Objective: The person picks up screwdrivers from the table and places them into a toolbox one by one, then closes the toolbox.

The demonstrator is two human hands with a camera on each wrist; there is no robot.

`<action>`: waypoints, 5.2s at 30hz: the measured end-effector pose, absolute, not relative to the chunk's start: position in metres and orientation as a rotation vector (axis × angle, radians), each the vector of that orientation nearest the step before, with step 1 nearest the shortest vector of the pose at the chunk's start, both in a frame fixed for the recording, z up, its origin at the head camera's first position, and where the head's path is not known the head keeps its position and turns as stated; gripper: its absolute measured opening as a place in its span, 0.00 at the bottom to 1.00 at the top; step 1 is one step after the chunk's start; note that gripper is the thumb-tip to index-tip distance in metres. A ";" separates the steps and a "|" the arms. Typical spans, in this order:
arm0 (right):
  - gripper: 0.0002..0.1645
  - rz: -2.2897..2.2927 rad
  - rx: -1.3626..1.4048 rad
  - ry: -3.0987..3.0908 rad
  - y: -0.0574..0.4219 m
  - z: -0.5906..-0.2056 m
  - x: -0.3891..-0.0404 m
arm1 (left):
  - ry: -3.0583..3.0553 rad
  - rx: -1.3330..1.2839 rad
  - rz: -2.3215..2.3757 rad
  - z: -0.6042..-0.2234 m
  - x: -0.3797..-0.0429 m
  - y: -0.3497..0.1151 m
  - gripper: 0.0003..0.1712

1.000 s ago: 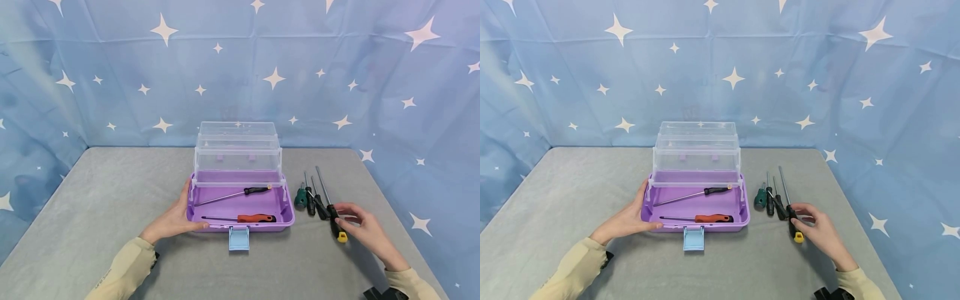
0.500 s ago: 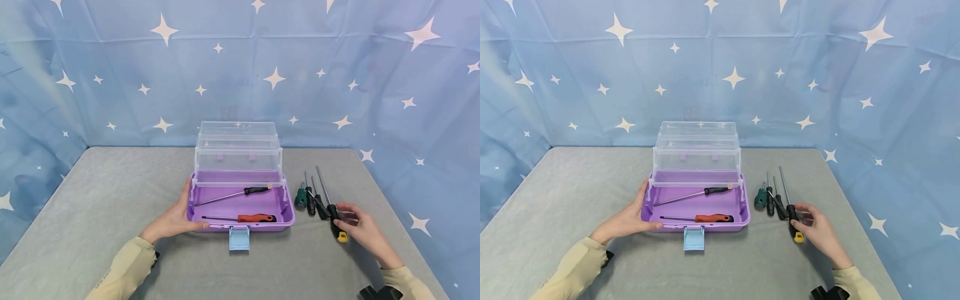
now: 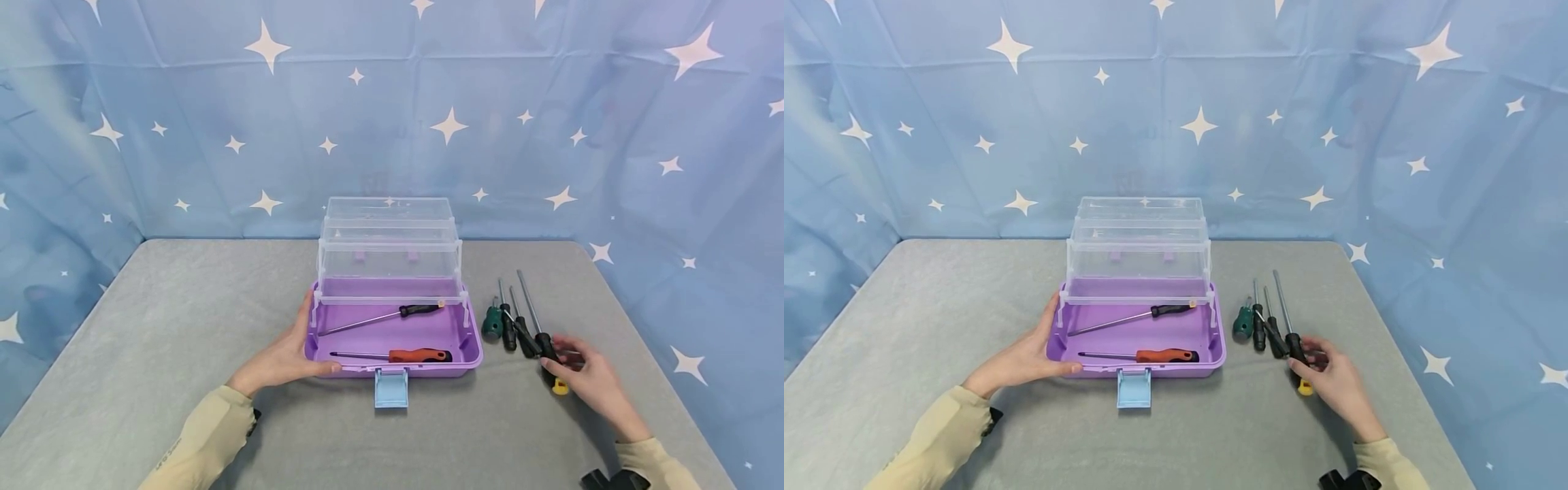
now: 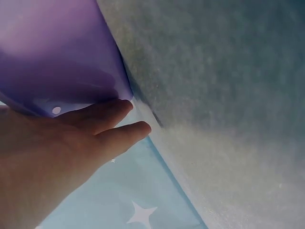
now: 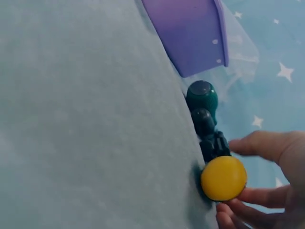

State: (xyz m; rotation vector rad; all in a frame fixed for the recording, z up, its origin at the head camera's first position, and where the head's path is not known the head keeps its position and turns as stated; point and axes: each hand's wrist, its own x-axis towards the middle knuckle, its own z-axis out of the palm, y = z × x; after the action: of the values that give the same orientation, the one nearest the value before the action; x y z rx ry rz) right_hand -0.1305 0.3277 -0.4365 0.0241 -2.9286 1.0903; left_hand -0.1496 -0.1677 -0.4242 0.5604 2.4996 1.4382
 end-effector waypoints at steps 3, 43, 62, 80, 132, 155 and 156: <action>0.37 1.023 0.011 -2.974 0.324 -0.438 -0.129 | 2.495 0.572 1.442 -0.425 -0.150 -0.167 0.77; 0.20 0.943 -0.062 -2.640 0.344 -0.441 -0.133 | 2.474 0.623 1.467 -0.425 -0.152 -0.168 0.78; 0.18 1.081 -0.334 -2.477 0.341 -0.436 -0.137 | 2.470 0.639 1.471 -0.426 -0.152 -0.168 0.77; 0.18 1.274 -0.411 -2.323 0.335 -0.430 -0.135 | 2.450 0.624 1.486 -0.425 -0.151 -0.169 0.76; 0.21 1.640 -0.053 -2.275 0.314 -0.390 -0.119 | 2.439 0.622 1.496 -0.424 -0.152 -0.168 0.77; 0.20 1.426 0.216 -2.484 0.311 -0.390 -0.114 | 2.454 0.600 1.476 -0.425 -0.151 -0.169 0.77; 0.20 1.420 0.221 -2.492 0.310 -0.390 -0.115 | 2.453 0.599 1.476 -0.425 -0.150 -0.169 0.77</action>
State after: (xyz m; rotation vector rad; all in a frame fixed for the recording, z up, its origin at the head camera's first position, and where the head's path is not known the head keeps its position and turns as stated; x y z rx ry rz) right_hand -0.1145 0.3099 -0.3903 0.2210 -2.4919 1.4198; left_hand -0.1503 -0.1693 -0.4247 0.5991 2.4531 1.4759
